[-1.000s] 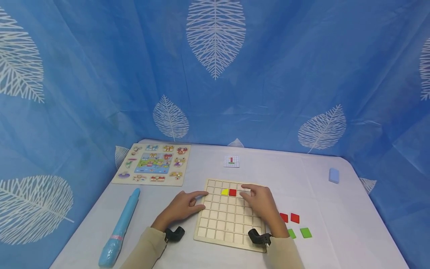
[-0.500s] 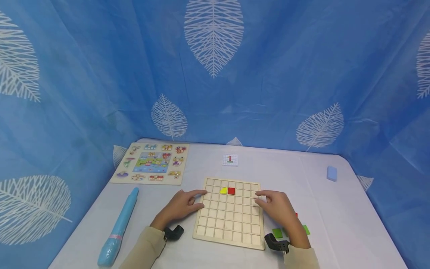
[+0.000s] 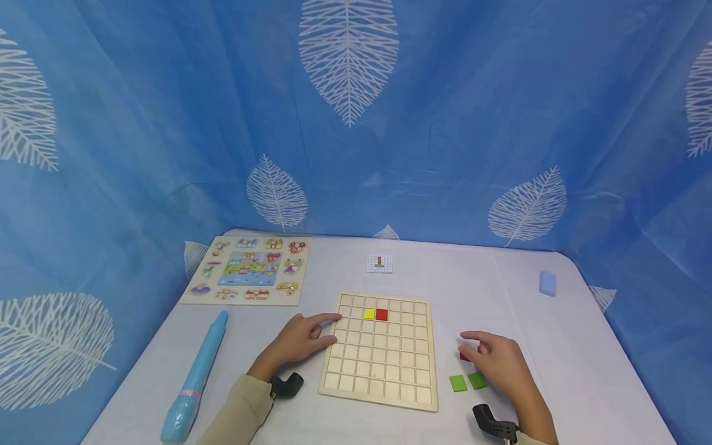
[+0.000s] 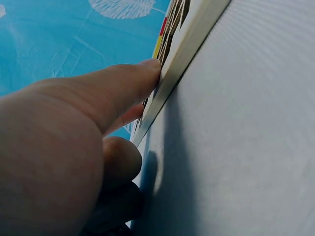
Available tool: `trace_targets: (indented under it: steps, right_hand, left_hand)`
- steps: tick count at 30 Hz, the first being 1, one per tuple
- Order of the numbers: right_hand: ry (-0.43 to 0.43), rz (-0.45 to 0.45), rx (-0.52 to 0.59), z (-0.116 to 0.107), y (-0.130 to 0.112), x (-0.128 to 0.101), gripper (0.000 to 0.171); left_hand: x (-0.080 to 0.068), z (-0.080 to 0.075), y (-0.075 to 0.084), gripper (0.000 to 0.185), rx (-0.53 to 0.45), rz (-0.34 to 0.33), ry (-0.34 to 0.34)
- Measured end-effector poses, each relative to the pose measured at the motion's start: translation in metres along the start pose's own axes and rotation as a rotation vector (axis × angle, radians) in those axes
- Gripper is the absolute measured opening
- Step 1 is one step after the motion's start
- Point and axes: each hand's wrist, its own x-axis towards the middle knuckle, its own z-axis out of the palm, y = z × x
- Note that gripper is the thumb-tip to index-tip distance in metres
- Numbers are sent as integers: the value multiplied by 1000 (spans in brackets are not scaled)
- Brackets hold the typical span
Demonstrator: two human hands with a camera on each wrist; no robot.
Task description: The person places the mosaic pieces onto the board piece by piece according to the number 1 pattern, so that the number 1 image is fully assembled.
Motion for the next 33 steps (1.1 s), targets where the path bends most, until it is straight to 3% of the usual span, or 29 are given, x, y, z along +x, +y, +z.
trace_targets:
  steps: [13, 33]
  right_hand:
    - [-40, 107, -18, 1, 17, -11, 50]
    - [-35, 71, -58, 1, 19, -9, 44]
  left_hand:
    - [-1, 0, 1, 46, 0, -29, 1]
    - [-1, 1, 2, 45, -2, -40, -2]
